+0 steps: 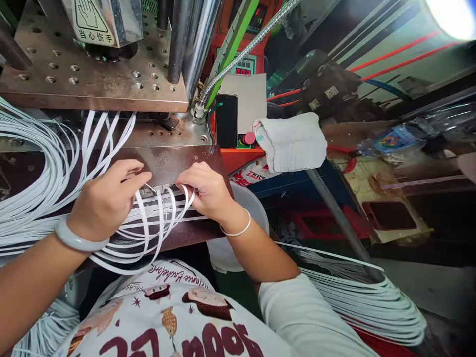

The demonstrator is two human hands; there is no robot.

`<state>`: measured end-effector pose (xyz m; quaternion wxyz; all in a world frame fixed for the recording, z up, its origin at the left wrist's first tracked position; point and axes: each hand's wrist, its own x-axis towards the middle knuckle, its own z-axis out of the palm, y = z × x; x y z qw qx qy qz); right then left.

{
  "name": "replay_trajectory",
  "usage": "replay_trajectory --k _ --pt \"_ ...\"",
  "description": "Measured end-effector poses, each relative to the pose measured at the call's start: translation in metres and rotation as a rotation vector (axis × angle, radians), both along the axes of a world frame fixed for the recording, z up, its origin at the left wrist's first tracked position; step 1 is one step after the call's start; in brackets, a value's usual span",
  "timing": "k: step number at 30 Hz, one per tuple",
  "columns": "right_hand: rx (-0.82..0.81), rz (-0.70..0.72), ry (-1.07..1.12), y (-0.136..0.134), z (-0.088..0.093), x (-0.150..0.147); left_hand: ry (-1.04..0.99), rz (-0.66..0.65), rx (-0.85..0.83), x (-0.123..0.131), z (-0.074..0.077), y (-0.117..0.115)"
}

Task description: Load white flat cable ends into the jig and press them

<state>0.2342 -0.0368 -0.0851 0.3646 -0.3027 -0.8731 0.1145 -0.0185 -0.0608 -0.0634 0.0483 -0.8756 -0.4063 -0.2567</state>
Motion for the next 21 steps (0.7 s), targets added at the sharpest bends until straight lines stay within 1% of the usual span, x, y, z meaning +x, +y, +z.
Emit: replay_trajectory --k 1,3,5,8,10,13,14,15,17,19,20,21 --pt "0.034 -0.006 -0.020 -0.001 0.000 -0.001 -0.003 0.028 -0.057 0.000 -0.001 0.001" --pt "0.088 -0.014 -0.066 -0.002 -0.001 -0.002 0.087 0.093 -0.181 -0.001 -0.003 0.003" --pt "0.104 -0.010 -0.107 -0.004 -0.001 -0.004 0.181 0.126 -0.236 -0.005 -0.005 0.007" --pt "0.066 0.010 -0.136 -0.005 0.000 -0.005 0.140 0.055 -0.217 -0.012 -0.008 0.013" --pt "0.039 0.003 -0.129 -0.006 0.003 -0.004 0.155 0.007 -0.216 -0.016 -0.010 0.018" --pt "-0.021 -0.047 -0.092 -0.008 0.011 0.001 0.255 0.031 -0.199 -0.016 -0.011 0.023" --pt "-0.054 -0.060 -0.058 -0.008 0.014 0.003 0.246 0.046 -0.179 -0.015 -0.009 0.023" --pt "-0.092 -0.063 -0.009 -0.008 0.016 0.005 0.193 0.056 -0.156 -0.013 -0.006 0.023" --pt "-0.159 -0.042 0.121 -0.006 0.018 0.009 -0.027 0.053 -0.144 -0.009 0.002 0.019" --pt "-0.212 0.000 0.232 -0.004 0.017 0.011 -0.274 0.017 -0.217 -0.006 0.010 0.014" --pt "-0.235 0.025 0.267 -0.002 0.017 0.012 -0.351 -0.006 -0.268 -0.005 0.013 0.011" --pt "-0.254 0.046 0.289 -0.001 0.016 0.012 -0.385 -0.024 -0.310 -0.004 0.014 0.009"
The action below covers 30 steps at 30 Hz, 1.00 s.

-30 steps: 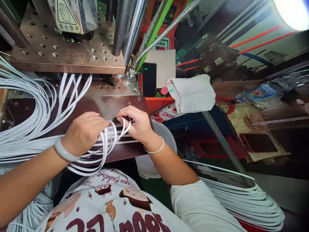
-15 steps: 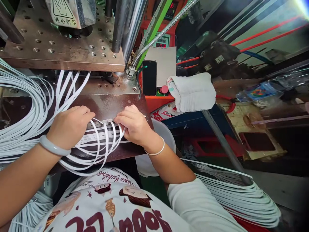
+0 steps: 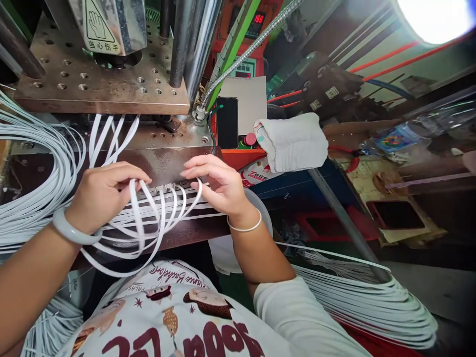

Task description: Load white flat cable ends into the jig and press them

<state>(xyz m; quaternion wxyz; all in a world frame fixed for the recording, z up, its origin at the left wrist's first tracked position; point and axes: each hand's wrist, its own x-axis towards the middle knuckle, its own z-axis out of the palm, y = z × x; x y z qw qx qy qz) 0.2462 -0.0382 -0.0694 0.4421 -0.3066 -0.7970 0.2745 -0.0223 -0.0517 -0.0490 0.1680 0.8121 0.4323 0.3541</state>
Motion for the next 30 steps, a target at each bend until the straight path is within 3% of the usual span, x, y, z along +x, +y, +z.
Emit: replay_trajectory --k 2,8,13,22,28,30 --pt "-0.015 -0.007 0.015 0.001 -0.002 0.000 0.019 -0.016 -0.022 0.001 -0.001 -0.002" --pt "0.068 -0.275 -0.043 0.000 -0.007 -0.004 0.112 -0.023 0.102 0.003 -0.011 -0.003" --pt "0.092 -0.260 -0.054 -0.003 -0.005 -0.008 0.158 -0.121 0.285 0.005 -0.009 -0.004" --pt "0.022 -0.153 -0.154 0.000 -0.007 -0.002 0.236 -0.314 0.337 -0.004 -0.007 0.001" --pt "0.023 -0.135 -0.147 0.003 -0.008 0.000 0.239 -0.180 0.304 -0.004 -0.005 -0.003" --pt "0.020 -0.151 -0.128 0.002 -0.007 -0.001 0.255 -0.197 0.261 -0.003 -0.005 -0.002"
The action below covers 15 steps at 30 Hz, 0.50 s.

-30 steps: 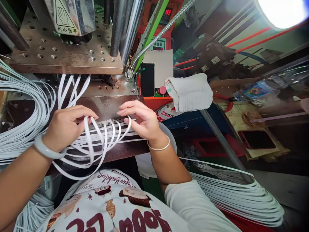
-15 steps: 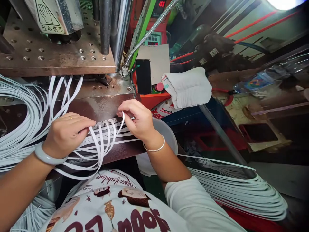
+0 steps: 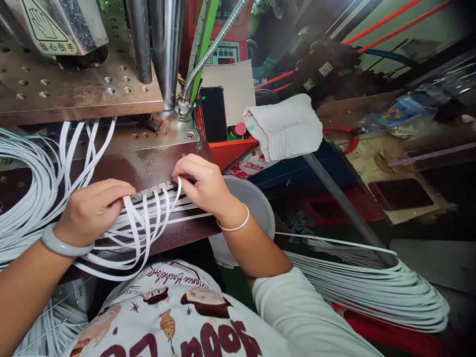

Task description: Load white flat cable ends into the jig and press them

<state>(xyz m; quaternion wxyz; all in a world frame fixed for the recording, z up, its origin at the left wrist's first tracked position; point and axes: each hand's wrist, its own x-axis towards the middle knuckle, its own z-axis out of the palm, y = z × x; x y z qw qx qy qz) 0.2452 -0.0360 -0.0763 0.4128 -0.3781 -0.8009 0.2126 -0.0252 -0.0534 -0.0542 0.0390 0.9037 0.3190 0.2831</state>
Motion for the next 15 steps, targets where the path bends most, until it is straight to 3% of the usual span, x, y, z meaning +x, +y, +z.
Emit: replay_trajectory --k 11,15 --pt "-0.039 0.028 -0.042 0.003 0.001 0.001 0.081 -0.201 0.099 -0.001 -0.003 0.007" --pt "-0.046 0.024 -0.041 0.003 0.003 0.001 0.160 -0.259 0.207 -0.009 -0.004 0.006"
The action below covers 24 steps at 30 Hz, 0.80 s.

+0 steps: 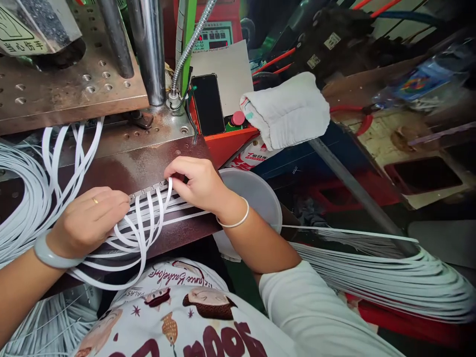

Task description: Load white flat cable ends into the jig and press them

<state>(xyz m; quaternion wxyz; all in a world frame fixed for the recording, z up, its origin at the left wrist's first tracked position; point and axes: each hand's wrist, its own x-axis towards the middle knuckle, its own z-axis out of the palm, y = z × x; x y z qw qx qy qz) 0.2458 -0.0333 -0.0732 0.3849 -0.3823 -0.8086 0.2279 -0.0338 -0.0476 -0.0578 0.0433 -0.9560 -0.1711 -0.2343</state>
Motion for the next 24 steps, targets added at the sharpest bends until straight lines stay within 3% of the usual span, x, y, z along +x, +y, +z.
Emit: replay_trajectory --k 8,13,19,24 --pt "-0.036 0.010 -0.040 0.000 0.002 0.000 0.012 -0.061 0.047 -0.005 0.001 0.007" --pt "-0.027 0.016 -0.036 0.001 0.002 0.000 -0.015 -0.045 -0.095 -0.014 -0.004 0.003" --pt "-0.005 0.024 -0.015 0.000 0.003 0.001 0.088 -0.217 0.088 -0.012 -0.002 0.011" --pt "-0.012 0.054 0.023 0.002 0.001 0.005 0.055 -0.093 -0.088 -0.009 0.003 0.012"
